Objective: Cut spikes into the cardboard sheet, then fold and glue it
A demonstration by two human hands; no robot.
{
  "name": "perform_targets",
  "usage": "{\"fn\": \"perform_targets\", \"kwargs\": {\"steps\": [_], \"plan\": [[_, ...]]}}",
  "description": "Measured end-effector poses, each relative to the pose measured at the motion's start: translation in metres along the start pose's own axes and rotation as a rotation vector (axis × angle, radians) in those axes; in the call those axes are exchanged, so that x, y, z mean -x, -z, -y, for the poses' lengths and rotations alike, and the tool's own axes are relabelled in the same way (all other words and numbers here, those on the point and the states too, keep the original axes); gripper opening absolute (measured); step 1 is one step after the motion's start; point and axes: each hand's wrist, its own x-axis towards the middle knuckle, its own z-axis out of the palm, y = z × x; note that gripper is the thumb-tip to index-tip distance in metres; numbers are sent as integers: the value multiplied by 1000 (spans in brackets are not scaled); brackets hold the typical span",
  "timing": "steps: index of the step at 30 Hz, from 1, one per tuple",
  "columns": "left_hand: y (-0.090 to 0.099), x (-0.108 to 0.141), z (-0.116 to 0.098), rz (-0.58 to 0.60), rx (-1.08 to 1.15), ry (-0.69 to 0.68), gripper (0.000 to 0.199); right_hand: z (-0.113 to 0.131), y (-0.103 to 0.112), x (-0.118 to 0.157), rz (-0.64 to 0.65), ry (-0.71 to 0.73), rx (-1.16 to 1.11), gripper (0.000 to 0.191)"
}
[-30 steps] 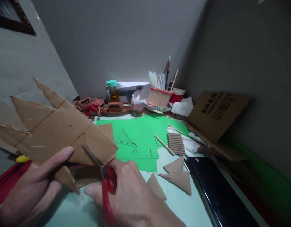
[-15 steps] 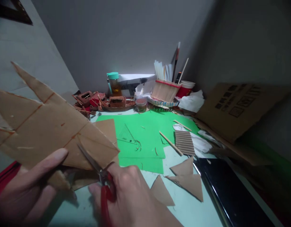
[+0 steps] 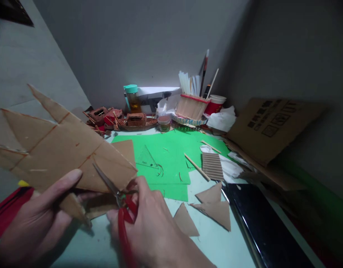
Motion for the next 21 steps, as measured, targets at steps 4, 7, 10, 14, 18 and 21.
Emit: {"fn": "perform_targets", "kwargs": {"steps": [4,7,10,14,18,21], "plan": [[-2,-3,5,-31,49,15,36,11,10,3,21,-142,52,33],[2,-6,7,-20,64,-35,39,13,16,6,119,-181,129,32],[6,-9,9,19,63,-52,40,12,18,12,198,-65,14,34],[11,-11,11,41,52,20,37,10,15,16,155,72,-140,34],[11,-12,10,60,41,15,44,11,14,15,188,93,-148,30],[8,-9,7,57,59,6,51,14,15,16,233,180,-260,14]]}}
